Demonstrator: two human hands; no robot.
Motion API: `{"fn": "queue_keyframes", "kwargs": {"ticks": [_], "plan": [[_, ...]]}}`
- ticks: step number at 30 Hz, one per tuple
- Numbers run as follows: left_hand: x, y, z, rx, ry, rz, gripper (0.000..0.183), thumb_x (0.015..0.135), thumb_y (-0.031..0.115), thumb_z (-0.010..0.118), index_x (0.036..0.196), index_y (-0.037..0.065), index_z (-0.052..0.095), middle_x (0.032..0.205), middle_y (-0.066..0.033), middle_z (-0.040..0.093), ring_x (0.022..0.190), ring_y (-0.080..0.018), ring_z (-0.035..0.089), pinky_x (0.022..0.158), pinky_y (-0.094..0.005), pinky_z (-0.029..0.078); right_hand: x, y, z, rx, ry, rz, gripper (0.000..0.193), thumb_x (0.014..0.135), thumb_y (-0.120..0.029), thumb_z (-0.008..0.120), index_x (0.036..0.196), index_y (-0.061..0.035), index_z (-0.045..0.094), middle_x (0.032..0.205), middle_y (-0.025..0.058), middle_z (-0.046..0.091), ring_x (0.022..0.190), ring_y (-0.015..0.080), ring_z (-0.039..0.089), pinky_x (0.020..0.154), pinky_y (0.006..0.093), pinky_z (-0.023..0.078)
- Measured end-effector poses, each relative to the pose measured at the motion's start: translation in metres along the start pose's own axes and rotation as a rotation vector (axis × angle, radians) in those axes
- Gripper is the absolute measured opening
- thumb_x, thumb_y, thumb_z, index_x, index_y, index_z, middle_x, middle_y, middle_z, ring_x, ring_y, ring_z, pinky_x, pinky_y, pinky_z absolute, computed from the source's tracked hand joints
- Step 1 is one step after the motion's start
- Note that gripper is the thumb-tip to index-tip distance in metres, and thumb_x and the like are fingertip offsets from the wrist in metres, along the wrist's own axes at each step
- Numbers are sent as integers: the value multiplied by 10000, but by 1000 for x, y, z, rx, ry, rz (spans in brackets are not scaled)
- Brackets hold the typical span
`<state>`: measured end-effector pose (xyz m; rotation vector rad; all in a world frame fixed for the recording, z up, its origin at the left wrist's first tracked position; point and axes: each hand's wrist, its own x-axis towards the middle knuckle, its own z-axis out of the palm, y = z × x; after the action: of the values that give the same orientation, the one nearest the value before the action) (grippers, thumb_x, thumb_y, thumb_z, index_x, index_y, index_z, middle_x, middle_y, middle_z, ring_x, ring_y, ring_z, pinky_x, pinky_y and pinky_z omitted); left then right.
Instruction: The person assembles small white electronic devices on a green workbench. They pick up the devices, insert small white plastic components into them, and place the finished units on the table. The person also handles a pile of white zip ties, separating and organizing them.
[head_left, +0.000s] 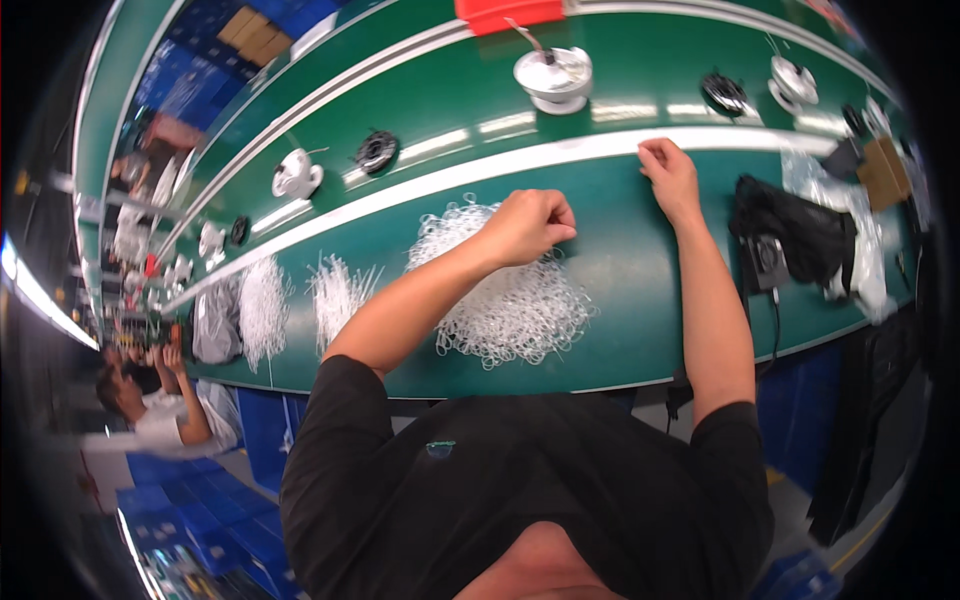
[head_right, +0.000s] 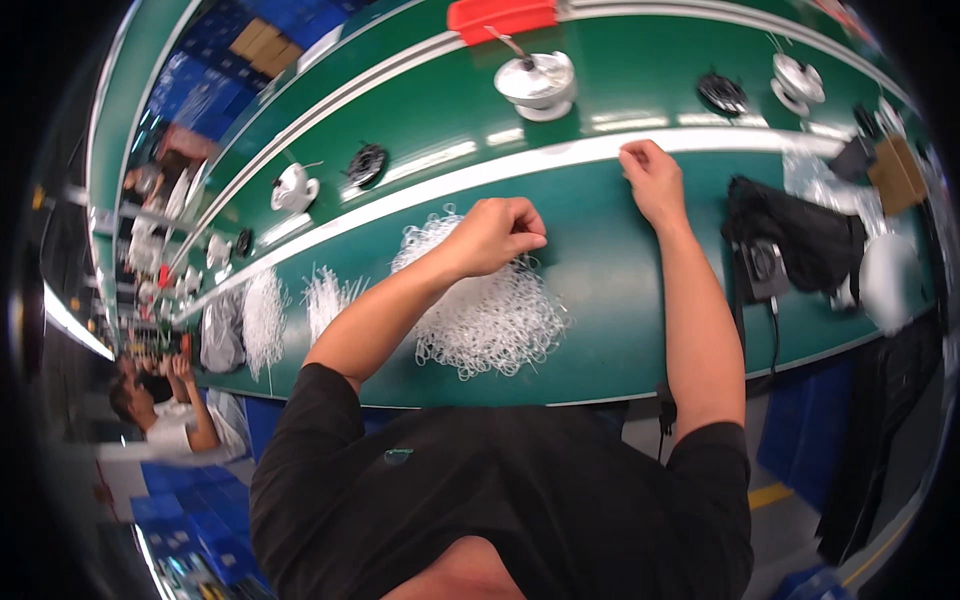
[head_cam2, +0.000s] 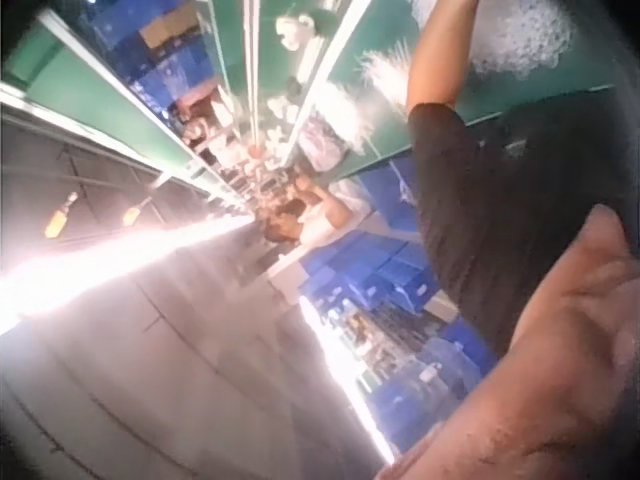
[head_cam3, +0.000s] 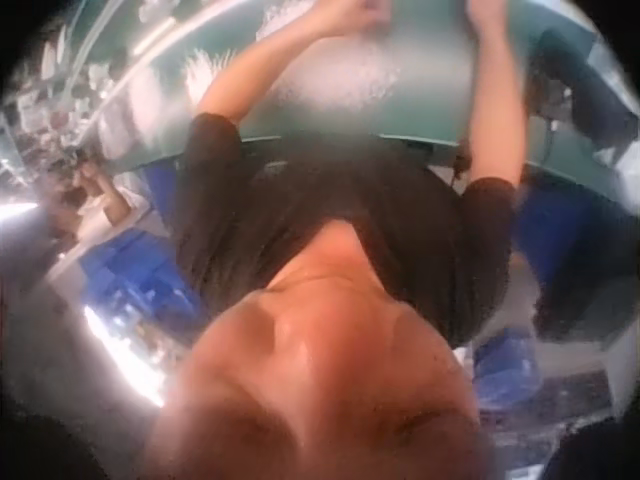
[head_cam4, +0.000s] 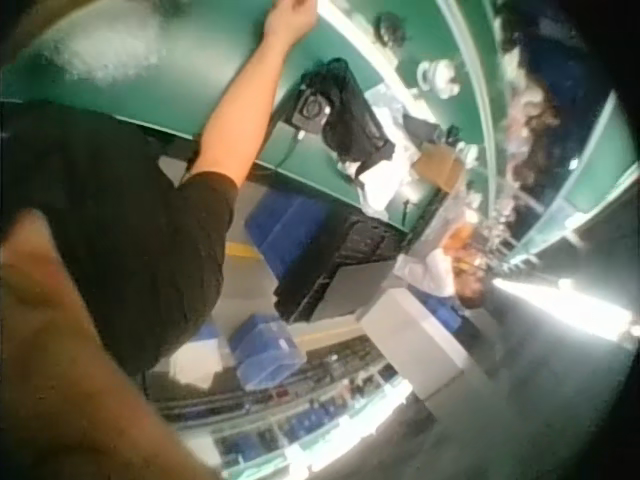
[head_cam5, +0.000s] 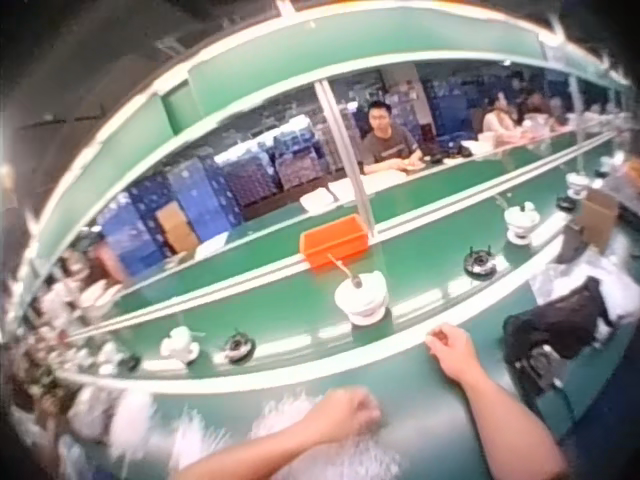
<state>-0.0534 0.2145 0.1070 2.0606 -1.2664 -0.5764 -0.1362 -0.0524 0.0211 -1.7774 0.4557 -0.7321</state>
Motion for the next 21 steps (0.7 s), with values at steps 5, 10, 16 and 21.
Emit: {"fn": "queue_keyframes", "kwargs": {"ticks": [5, 10, 16, 21], "plan": [[-13, -12, -21, -117, 87, -74, 193, 874, 178, 743, 864, 8, 653, 822, -73, 691, 755, -159, 633, 669, -306, 496, 3, 3, 0, 16, 1, 11, 172, 949, -157, 654, 1031, -6, 667, 919, 19, 669, 812, 90, 613, 722, 259, 531], [-22, -47, -28, -502, 158, -51, 239, 928, 234, 708, 856, 35, 596, 826, -60, 685, 762, -134, 627, 680, -288, 498, 0, -3, 2, 9, -8, 18, 158, 958, -157, 646, 1033, -20, 673, 903, -2, 644, 795, 75, 588, 721, 243, 520], [-44, -69, -55, -818, 242, -43, 168, 913, 149, 725, 858, 49, 602, 814, -56, 681, 690, -113, 616, 630, -257, 499, -2, -1, 1, -37, -3, 5, 172, 968, -161, 635, 1056, -18, 667, 917, 3, 640, 813, 83, 585, 721, 248, 520], [-62, -111, -101, -909, 704, 1, 159, 919, 168, 711, 960, 17, 687, 850, -64, 704, 675, -107, 631, 606, -254, 529, -7, -3, 2, -69, 0, -16, 188, 962, -169, 643, 1058, -9, 665, 918, 16, 642, 816, 91, 588, 734, 254, 522]]}}
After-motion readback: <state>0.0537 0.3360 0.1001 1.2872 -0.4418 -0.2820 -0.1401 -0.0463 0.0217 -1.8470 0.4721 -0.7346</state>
